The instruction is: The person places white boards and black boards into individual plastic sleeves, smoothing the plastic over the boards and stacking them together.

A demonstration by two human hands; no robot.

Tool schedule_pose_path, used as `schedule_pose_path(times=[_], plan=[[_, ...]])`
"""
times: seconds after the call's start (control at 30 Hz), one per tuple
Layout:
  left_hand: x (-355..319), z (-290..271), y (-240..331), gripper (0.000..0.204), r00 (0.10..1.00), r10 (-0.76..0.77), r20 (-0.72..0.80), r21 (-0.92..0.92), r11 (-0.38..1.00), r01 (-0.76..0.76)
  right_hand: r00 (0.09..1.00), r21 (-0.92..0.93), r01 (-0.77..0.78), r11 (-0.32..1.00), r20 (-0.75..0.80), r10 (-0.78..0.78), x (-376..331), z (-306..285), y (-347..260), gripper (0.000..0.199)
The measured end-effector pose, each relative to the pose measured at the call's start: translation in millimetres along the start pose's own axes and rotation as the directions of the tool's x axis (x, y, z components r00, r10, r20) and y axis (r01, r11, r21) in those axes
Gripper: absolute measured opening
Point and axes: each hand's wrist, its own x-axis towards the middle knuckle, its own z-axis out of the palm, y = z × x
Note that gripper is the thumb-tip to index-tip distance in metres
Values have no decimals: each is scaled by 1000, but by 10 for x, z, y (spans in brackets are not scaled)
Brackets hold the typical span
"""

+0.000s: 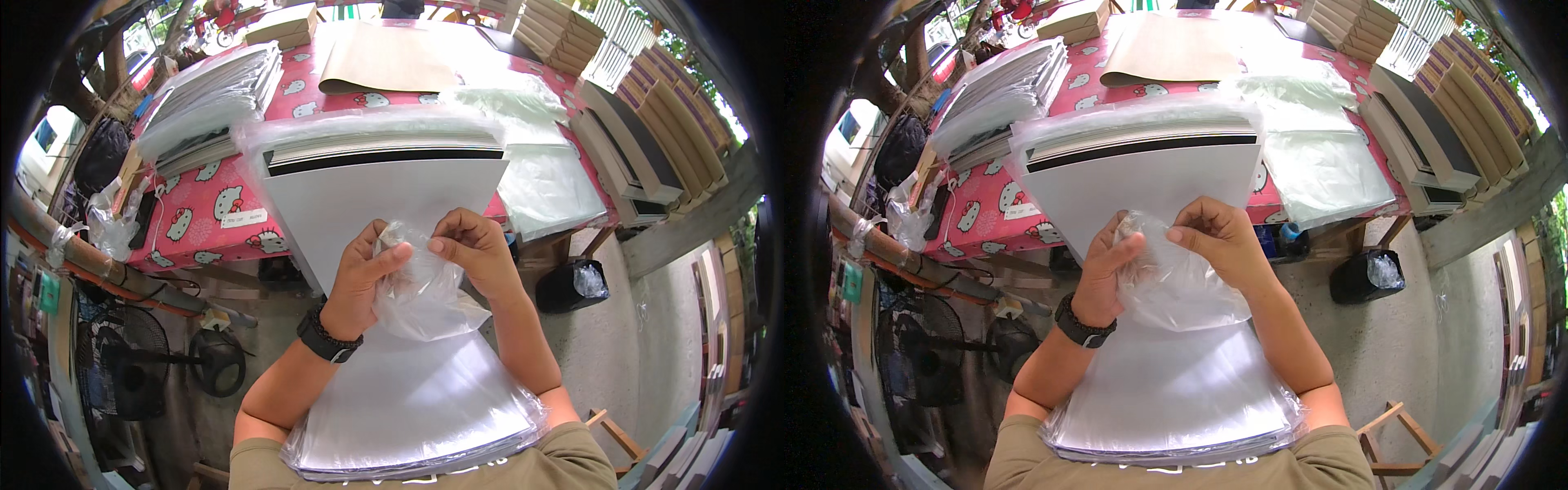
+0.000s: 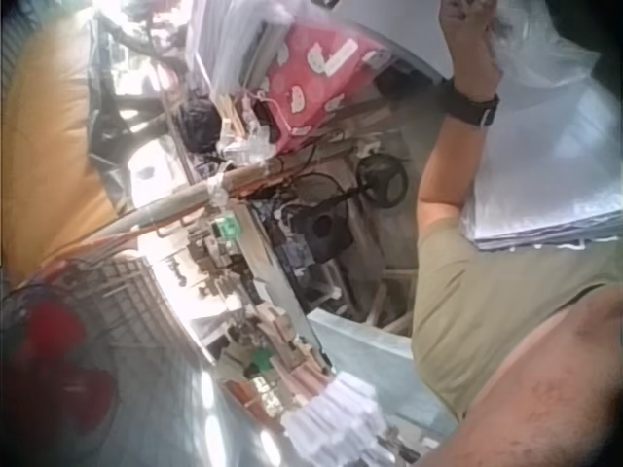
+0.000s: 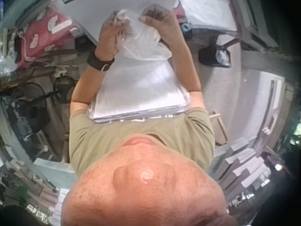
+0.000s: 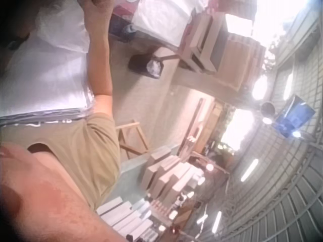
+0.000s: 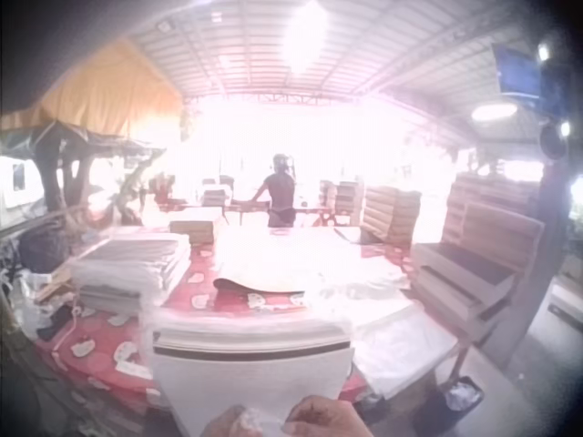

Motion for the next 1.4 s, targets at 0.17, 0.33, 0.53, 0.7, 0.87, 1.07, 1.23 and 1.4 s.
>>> schedule_pose_path(times=[0.17,0.33,0.53,0.7,0.87,1.07,1.23,1.4], plan=[[6,-35,29,15,1000,-23,-12,222,975,25,995,9,-52,999,-85,52,-16,-5,-26,14],[26,-34,12,16,999,31,-44,267,964,-19,997,55,-57,997,-47,59,-37,31,65,11],[39,-173,-42,25,999,32,11,175,984,-33,984,-465,115,878,-71,-166,-47,175,18,11],[-40,-178,103,22,956,-200,214,-47,976,215,961,-301,123,946,-203,-189,15,82,141,10],[-37,-123,35,24,997,-63,41,-4,998,63,998,-121,49,991,51,-43,-39,50,142,11],[-178,-498,339,32,912,-401,83,396,853,339,992,817,-35,575,101,-82,-169,-253,-19,17],[-669,-1450,792,28,766,612,-196,977,53,208,895,637,397,661,-428,-125,-455,-1327,-262,7],[-1316,-1693,1738,31,154,981,117,925,-164,342,42,-511,434,742,-811,-583,-361,-1084,-905,17]])
